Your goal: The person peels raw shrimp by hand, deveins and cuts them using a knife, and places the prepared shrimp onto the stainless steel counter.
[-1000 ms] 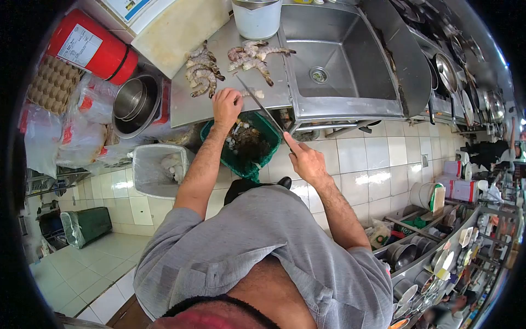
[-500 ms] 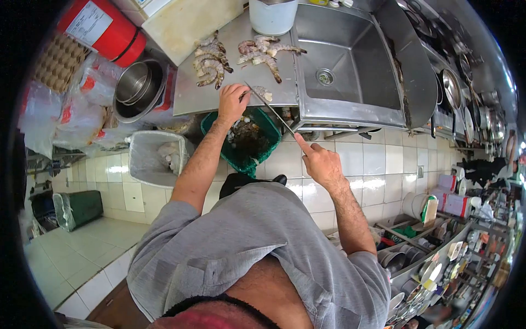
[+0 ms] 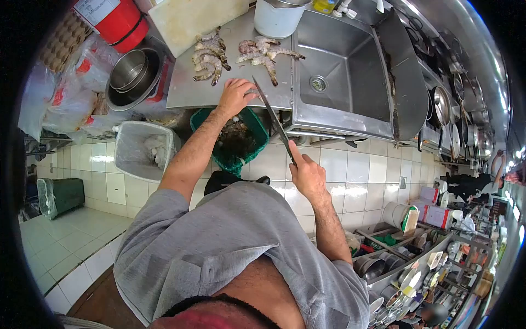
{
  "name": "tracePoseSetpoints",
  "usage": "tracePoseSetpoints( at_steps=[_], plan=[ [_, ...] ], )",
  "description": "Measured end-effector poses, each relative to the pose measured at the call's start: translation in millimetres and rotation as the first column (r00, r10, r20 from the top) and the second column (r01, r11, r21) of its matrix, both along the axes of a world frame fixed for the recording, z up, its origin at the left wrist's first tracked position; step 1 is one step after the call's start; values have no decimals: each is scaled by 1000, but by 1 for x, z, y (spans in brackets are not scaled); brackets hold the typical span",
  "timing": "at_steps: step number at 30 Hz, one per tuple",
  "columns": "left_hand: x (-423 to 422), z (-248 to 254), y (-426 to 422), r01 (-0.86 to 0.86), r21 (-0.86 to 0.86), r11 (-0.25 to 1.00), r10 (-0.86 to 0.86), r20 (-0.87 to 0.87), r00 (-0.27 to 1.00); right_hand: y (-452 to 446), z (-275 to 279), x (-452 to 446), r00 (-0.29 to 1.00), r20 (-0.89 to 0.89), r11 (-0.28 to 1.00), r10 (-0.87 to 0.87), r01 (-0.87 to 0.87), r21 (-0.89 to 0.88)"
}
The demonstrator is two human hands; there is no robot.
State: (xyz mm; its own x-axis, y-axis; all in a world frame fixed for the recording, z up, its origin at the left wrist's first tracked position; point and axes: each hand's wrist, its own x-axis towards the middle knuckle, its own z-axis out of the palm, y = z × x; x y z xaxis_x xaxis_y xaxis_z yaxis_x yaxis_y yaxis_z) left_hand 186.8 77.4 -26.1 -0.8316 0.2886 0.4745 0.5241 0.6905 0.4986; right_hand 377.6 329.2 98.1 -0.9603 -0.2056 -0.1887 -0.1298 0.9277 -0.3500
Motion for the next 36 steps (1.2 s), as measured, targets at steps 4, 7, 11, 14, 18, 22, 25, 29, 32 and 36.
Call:
tracePoseSetpoints(
  at_steps=[4,7,11,14,18,22,25,29,32,36],
  plan=[
    [0,-1,1,3,-18,1000,-2,45,999,5,9,8,1000,24,993,18,-21,115],
    [1,0,2,0,-21,1000,1,38,999,0,13,4,999,53,988,14,-22,150],
    [-1,0,3,6,-24,1000,-5,48,999,-6,-8,-21,999,-20,996,36,-34,85],
    [1,7,2,7,-33,999,-4,91,996,-7,-9,-29,999,-18,998,35,-34,47],
    [-2,4,8,-17,-48,999,27,215,976,3,-12,-18,999,-26,987,-21,17,-157],
    [0,21,24,-31,-213,977,86,257,962,6,-12,-10,988,5,933,-153,146,-330],
    [-12,26,20,-47,-153,987,97,339,936,8,-12,-5,982,7,920,-191,181,-347],
    [-23,41,6,-122,668,734,-40,221,974,10,-18,-1,978,-13,913,-208,189,-362],
    [-6,29,-8,-175,520,836,85,193,978,7,-18,-6,983,21,920,-183,179,-348],
    [11,7,-5,-371,159,915,336,209,919,-3,-21,-17,989,66,929,-129,144,-340]
  ],
)
